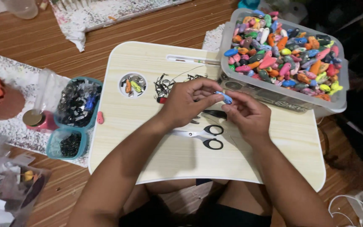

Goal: Assembling soft plastic fishing lures by threading hooks through the bait bodies.

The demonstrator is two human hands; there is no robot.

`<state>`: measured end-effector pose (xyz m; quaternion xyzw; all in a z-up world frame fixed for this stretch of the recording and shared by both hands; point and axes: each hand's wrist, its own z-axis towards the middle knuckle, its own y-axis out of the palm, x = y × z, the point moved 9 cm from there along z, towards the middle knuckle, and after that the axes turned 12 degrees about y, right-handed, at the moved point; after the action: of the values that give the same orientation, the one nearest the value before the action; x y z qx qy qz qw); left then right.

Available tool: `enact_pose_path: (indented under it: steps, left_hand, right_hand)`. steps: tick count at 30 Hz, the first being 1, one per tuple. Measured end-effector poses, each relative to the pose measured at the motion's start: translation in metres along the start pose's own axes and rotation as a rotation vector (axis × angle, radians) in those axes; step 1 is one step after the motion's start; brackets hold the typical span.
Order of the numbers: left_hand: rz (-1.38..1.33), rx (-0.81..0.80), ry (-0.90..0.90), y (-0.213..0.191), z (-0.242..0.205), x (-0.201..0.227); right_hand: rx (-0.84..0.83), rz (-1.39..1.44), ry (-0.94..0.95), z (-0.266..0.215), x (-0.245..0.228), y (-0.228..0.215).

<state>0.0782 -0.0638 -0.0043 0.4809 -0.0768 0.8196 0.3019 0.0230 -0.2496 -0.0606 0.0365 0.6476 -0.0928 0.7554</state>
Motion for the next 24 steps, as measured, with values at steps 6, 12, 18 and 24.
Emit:
enact_pose_path:
  steps: [6, 12, 18, 24]
  left_hand:
    - [0.143, -0.117, 0.069, -0.031, 0.02, 0.032]
    - [0.745, -0.142, 0.176, -0.112, 0.025, 0.06]
    - [1.212, -0.165, -0.123, -0.173, 0.015, 0.021]
    - [1.446, -0.228, -0.38, -0.191, 0.008, -0.005]
  right_hand:
    - [-0.027, -0.03, -0.001, 0.002, -0.021, 0.003]
    - [0.076, -0.425, -0.255, 0.005, -0.061, 0.002]
    - [-0.044, -0.698, -0.271, 0.006, -0.066, 0.018]
    - [-0.218, -0.965, -0.081, 0.005, -0.059, 0.02]
